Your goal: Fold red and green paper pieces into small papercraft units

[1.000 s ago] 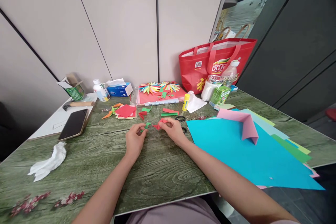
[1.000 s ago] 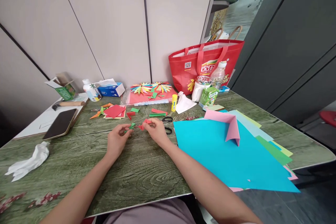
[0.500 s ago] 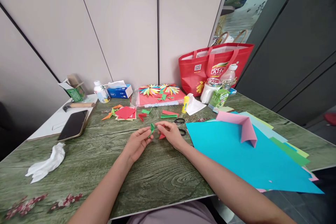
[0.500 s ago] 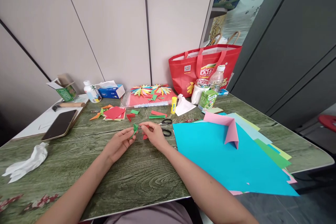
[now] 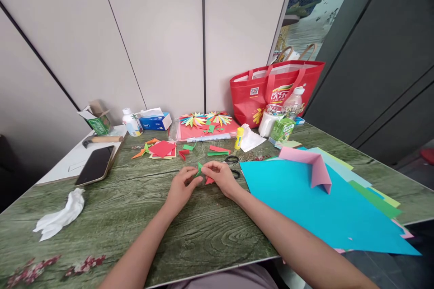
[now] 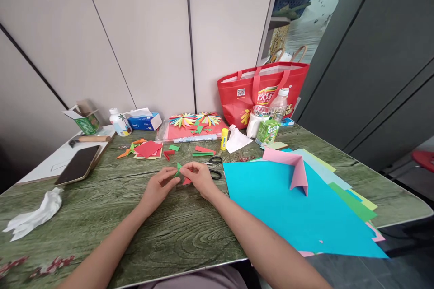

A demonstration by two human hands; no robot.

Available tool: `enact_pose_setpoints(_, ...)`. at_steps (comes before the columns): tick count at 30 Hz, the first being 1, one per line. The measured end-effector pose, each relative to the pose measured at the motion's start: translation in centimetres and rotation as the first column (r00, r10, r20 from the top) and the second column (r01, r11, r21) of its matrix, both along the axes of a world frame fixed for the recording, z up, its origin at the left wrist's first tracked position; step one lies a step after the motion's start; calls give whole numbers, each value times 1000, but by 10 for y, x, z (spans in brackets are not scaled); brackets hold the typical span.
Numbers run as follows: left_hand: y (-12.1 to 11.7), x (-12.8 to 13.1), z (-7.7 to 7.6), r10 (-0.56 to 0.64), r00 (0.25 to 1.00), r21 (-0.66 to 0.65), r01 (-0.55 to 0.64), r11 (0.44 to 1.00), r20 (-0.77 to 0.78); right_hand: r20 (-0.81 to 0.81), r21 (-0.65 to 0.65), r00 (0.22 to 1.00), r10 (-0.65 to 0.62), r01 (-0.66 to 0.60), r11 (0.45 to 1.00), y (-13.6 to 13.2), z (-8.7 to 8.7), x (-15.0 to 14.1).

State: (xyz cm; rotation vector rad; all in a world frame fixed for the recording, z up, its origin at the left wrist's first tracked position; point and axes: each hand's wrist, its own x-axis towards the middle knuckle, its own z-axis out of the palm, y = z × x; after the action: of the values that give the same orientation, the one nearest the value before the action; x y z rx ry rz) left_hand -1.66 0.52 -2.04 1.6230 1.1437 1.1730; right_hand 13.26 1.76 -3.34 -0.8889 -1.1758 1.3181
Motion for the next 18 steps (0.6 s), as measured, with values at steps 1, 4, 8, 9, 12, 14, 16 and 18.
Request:
enact_pose_setpoints(1, 0, 0, -1, 9, 1000, 8, -9, 1000, -15, -10, -8, 1000, 9, -9, 1000, 0, 0, 0)
enact_pose_setpoints(4, 0, 0, -1, -22, 995, -139, 36, 990, 97, -34, -31, 998, 47, -48, 998, -1, 0, -1)
enact_pose_setpoints(8, -3, 2, 1, -69, 973, -276, 130, 952, 220, -26, -48, 999, 46, -48, 998, -1, -1, -1)
enact_pose_setpoints(9, -3, 3, 2, -62, 971, -284, 128, 950, 230, -11, -36, 999, 36, -37, 999, -1, -1, -1)
enact_pose_setpoints(12, -4, 4, 3, 0, 970, -267, 67, 961, 242, 46, 3, 999, -2, 2, 1000, -1, -2, -1)
enact_pose_setpoints(14, -5, 4, 4, 17, 969, -271, 52, 961, 247, 66, -3, 998, 1, -1, 1000, -1, -3, -1)
enact_pose_setpoints(16, -6, 4, 5, 6, 967, -305, 74, 950, 254, 50, -21, 998, 27, -26, 999, -2, -4, -2)
enact_pose_setpoints(18, -7, 3, 7, 11, 965, -336, 80, 938, 261, 29, -15, 999, 31, -31, 999, -2, -4, -2)
